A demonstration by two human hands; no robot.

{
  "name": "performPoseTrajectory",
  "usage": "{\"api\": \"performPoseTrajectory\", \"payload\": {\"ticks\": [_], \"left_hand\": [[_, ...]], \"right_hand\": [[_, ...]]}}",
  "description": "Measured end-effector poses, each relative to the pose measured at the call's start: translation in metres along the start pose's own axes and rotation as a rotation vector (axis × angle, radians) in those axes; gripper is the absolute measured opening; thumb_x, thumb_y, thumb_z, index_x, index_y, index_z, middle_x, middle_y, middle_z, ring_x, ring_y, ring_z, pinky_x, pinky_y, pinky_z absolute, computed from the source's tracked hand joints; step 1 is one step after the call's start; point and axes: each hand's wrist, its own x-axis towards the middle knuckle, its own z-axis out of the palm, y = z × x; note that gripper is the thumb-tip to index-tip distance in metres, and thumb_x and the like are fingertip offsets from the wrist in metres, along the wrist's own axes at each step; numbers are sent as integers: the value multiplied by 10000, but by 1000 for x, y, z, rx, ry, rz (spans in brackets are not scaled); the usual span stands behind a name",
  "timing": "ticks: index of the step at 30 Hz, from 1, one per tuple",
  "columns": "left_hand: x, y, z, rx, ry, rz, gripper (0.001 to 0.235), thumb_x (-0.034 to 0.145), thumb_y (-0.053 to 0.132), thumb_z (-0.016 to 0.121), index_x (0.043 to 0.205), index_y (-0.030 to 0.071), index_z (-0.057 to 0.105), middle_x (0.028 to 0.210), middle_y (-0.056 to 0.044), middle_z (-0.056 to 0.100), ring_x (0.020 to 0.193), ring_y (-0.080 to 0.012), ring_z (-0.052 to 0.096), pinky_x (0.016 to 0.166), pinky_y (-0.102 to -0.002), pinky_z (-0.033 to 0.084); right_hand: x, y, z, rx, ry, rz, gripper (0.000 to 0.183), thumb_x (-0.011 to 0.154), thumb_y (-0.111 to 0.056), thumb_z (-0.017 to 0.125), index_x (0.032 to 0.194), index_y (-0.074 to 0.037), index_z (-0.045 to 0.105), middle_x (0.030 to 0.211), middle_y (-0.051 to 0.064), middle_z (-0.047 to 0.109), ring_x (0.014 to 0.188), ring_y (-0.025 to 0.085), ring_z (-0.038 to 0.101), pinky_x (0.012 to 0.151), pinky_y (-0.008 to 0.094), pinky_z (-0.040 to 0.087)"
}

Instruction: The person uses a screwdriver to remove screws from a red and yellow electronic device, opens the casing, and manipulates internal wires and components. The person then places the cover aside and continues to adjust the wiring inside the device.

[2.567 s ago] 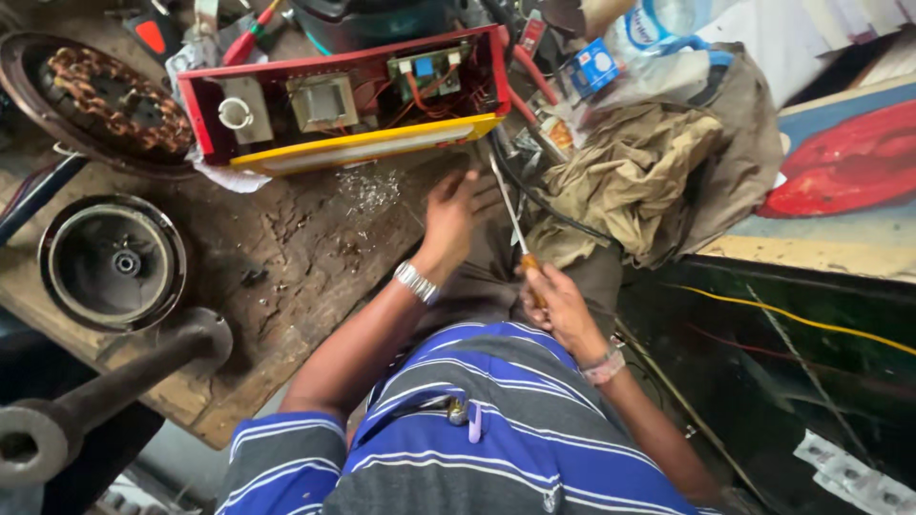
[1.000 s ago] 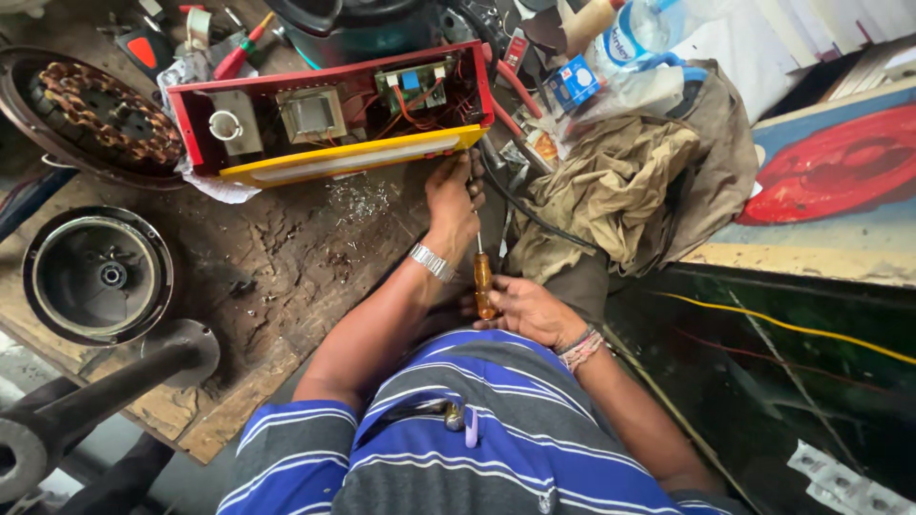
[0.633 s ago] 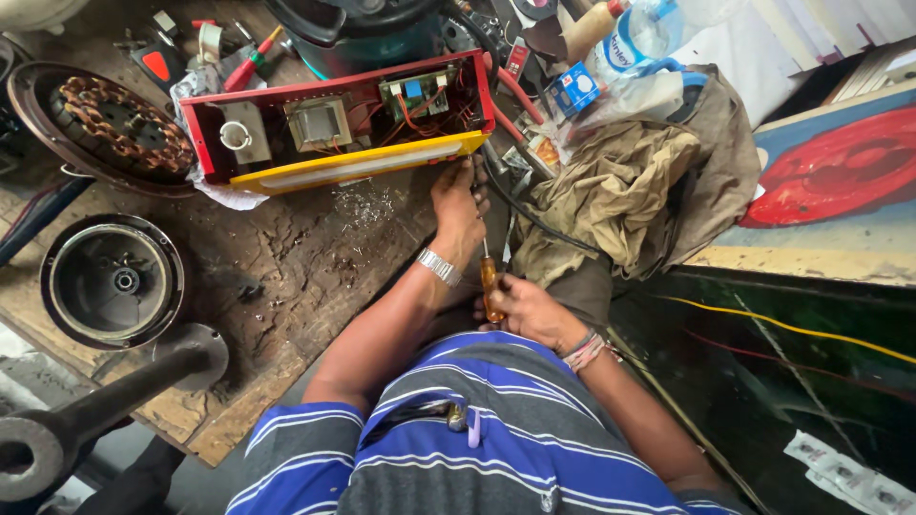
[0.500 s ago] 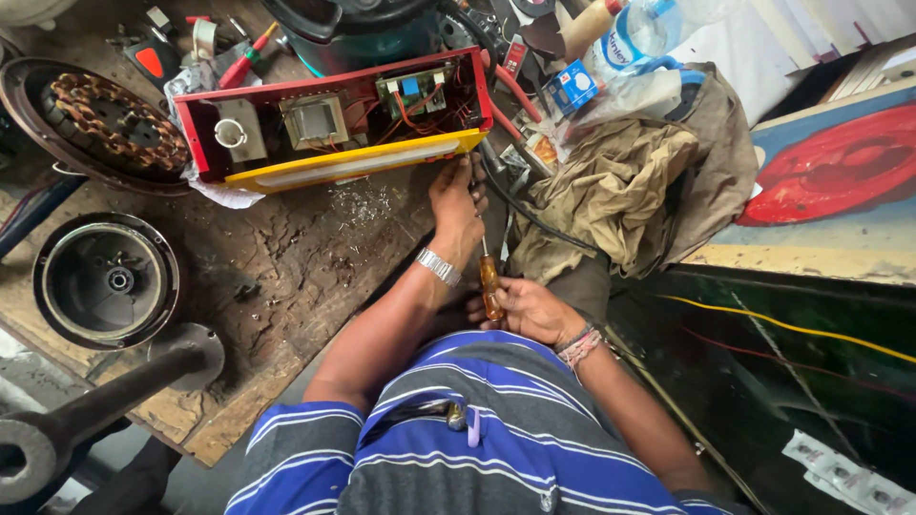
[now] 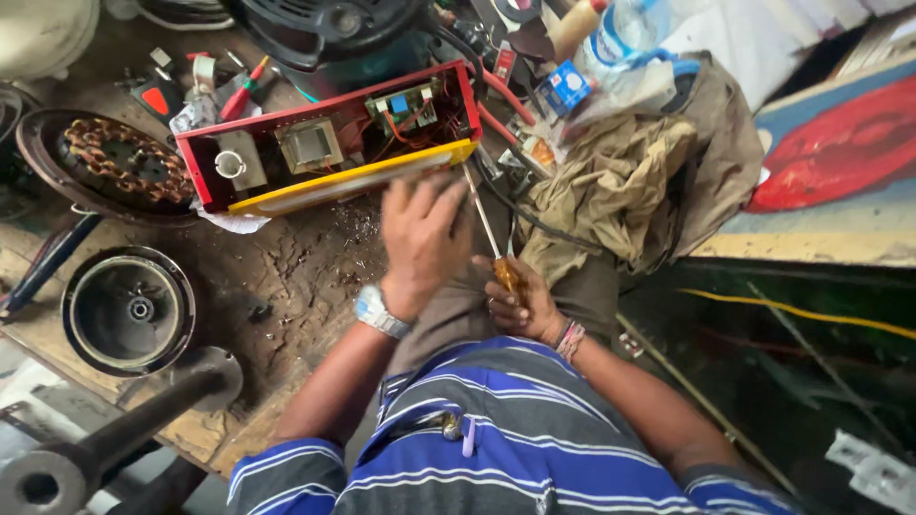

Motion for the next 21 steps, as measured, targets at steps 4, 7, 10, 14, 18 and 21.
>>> {"api": "performPoseTrajectory", "payload": {"ticks": [4,7,10,14,18,21], "left_hand": [[63,-11,-53,228,-31,245,577,956,361,803,1415,75,601,1491,-154,552,1445,-364,423,1224,-560,260],[97,-10,-59,268,-176,261,723,897,450,798,1445,30,584,1519,-135,501,1437,-346,419,1209,-576,238],[95,-8,-55,271,-233,271,806,831,465,780,1463,18,554,1571,-145,472,1440,-350,409,1207,-541,246],[101,-14,-53,258,-258,206,874,790,482,782,1481,15,524,1556,-118,471,1425,-329,405,1202,-530,246],[105,-9,-57,234,-260,154,919,715,474,801,1461,25,508,1544,-120,459,1415,-330,394,1189,-537,246],[107,-3,-60,234,-263,159,948,691,457,813,1473,23,499,1536,-128,458,1414,-336,394,1175,-542,246]], "right_hand": [[-3,11,-6,-15,49,-35,509,1096,-521,388,1395,-157,580,597,-19,423,391,85,344,355,239,288],[0,9,-9,-34,-43,-37,403,1133,-552,390,1237,-221,594,632,-18,417,422,98,349,384,250,290],[0,15,-18,-55,66,-23,439,1085,-570,379,1197,-223,623,575,-20,396,387,104,341,370,255,285],[15,19,-11,-141,140,-127,391,1096,-571,476,1125,-207,614,546,-21,429,355,103,348,319,259,286],[25,35,11,-1268,930,-670,430,1027,-451,633,1351,-173,678,634,-14,509,469,94,421,424,263,364],[21,35,25,-1344,829,-901,425,1033,-402,684,1386,-165,657,747,-30,618,610,75,502,518,237,438]]}}
